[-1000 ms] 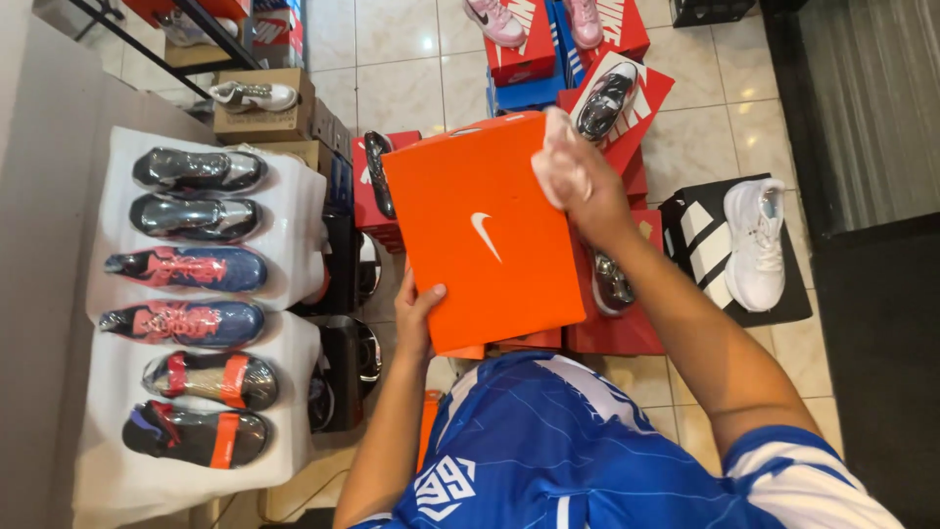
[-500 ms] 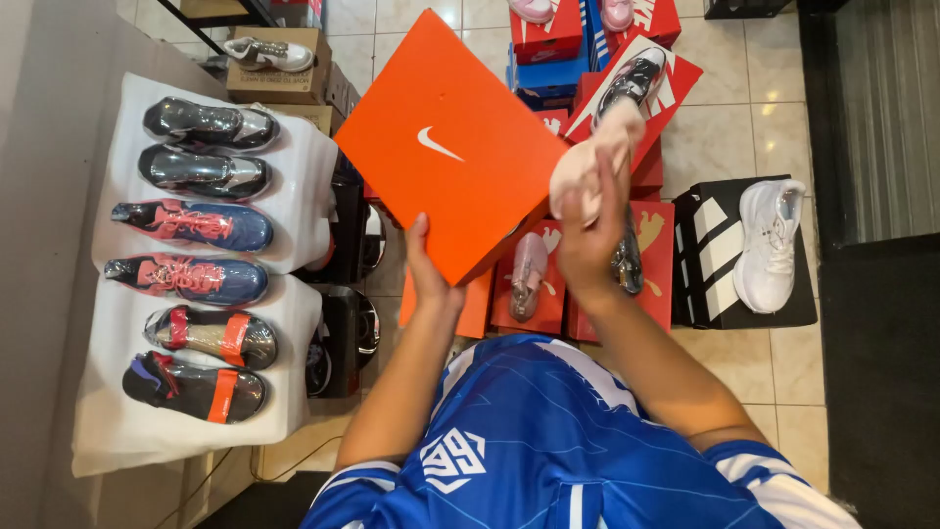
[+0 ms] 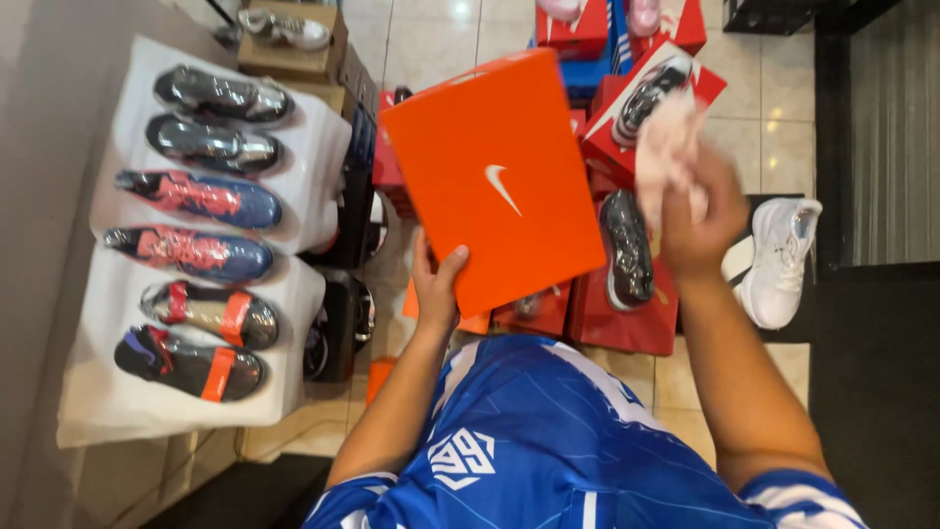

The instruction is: Cleaning and organizing shoe boxes using a cloth

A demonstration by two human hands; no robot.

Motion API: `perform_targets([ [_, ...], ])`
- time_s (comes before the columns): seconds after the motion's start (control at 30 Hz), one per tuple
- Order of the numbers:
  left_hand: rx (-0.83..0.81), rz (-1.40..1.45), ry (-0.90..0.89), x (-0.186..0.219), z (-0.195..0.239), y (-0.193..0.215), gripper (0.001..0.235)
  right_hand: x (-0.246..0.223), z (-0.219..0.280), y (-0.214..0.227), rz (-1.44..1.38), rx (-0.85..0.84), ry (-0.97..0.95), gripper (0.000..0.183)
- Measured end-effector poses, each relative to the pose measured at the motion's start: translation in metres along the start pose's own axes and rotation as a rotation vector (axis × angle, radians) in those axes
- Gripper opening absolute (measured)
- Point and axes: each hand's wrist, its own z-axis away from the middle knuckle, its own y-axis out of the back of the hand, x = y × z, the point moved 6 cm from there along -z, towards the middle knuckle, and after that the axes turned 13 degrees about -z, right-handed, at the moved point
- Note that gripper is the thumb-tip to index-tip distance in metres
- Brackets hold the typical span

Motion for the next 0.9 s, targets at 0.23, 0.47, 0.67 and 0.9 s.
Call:
perform_targets([
  [0.23, -0.272, -0.285, -0.207, 0.022, 0.023, 0.002, 0.074, -0.005, -0.074, -0.121, -0.062, -0.821, -0.2, 0.029],
  [0.47, -0.359, -0.468, -0.304, 0.012, -0.011, 0.062, 0.073, 0.045, -0.039, -0.154, -0.606, -0.89, -0.804, 0.035],
  [0.67, -0.349, -0.329, 0.151, -0.052, -0.071, 0.113, 0.075, 0.126, 0.105, -0.104, -0.273, -0.172, -1.462, 0.021],
  [0.9, -0.362, -0.357, 0.353, -0.159, -0.096, 0.132, 0.075, 0.099, 0.329, -0.094, -0.119, -0.275, -1.742, 0.044],
])
